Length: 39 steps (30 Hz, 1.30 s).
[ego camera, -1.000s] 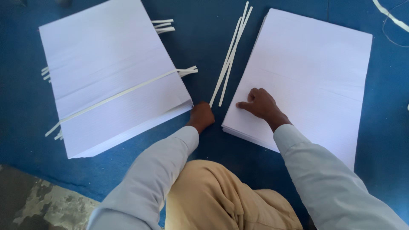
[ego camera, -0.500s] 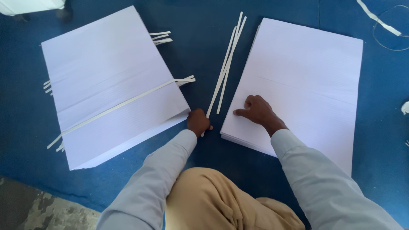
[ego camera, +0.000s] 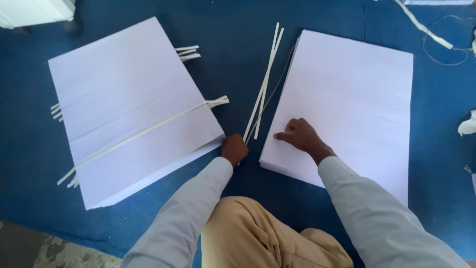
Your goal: The person aligns a stack of lined paper sheets on a blue floor, then places white plastic strips across the middle of the stack. They repeat this process with another stack, aligning the sheets and securing them with strips.
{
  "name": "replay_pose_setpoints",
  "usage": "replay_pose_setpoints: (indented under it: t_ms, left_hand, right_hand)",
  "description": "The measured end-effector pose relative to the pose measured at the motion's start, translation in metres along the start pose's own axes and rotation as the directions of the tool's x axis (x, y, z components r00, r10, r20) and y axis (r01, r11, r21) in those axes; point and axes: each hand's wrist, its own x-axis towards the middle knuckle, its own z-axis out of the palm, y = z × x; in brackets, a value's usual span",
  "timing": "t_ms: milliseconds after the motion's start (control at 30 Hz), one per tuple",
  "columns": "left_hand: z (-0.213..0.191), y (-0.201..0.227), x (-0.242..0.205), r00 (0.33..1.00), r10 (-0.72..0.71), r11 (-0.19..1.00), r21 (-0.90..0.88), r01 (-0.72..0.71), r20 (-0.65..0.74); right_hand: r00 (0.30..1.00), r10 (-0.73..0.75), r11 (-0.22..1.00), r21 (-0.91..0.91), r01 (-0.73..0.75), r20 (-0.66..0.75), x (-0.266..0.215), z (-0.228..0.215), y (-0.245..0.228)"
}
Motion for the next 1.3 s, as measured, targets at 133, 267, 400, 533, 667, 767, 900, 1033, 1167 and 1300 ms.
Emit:
replay_pose_setpoints:
  t_ms: [133, 267, 400, 533, 667, 767, 900, 1033, 1167, 1300]
  left_hand:
    - [-0.007, 0.003, -0.007, 0.991, 0.105, 0.994, -0.027, -0.107, -0.082]
    - [-0.046, 0.03, -0.035, 0.968, -0.007, 0.964, -0.257, 0.074, 0.253]
    - [-0.093, 0.06, -0.067, 0.967, -0.074, 0.823, -0.533, 0.197, 0.243]
    - [-0.137, 0.074, -0.08, 0.98, -0.063, 0.798, -0.58, 0.162, 0.188]
    - [-0.173, 0.075, -0.081, 0.985, -0.018, 0.806, -0.581, 0.116, 0.172]
    - [-0.195, 0.07, -0.079, 0.987, -0.001, 0.825, -0.557, 0.092, 0.162]
    - [-0.231, 0.05, -0.069, 0.987, 0.006, 0.804, -0.587, 0.09, 0.16]
    - [-0.275, 0.002, -0.061, 0.986, -0.003, 0.756, -0.645, 0.11, 0.165]
    - [-0.321, -0.053, -0.06, 0.99, -0.057, 0.808, -0.576, 0.123, 0.132]
    - [-0.362, -0.1, -0.066, 0.985, -0.148, 0.857, -0.484, 0.175, 0.093]
  right_hand:
    - [0.997, -0.053, 0.996, 0.066, 0.056, -0.048, -0.002, -0.001, 0.003]
    - [1.0, -0.014, 0.999, 0.031, 0.014, -0.026, 0.001, 0.002, 0.001]
    - [0.994, 0.105, 0.994, -0.022, -0.104, 0.027, 0.008, 0.002, -0.002]
    - [0.983, 0.182, 0.978, 0.106, -0.181, -0.003, 0.01, 0.0, -0.017]
    - [0.956, 0.293, 0.88, 0.396, -0.263, -0.017, 0.015, -0.004, -0.043]
    - [0.963, 0.243, 0.624, 0.741, -0.248, 0.118, 0.03, 0.001, -0.069]
    - [0.978, 0.018, 0.193, 0.959, -0.208, 0.209, 0.067, 0.0, -0.1]
    - [0.99, 0.055, 0.091, 0.987, -0.131, 0.127, 0.094, -0.012, -0.129]
    - [0.992, 0.082, 0.099, 0.99, -0.105, 0.097, 0.103, -0.023, -0.171]
    - [0.996, 0.021, 0.164, 0.983, -0.086, 0.084, 0.106, -0.021, -0.216]
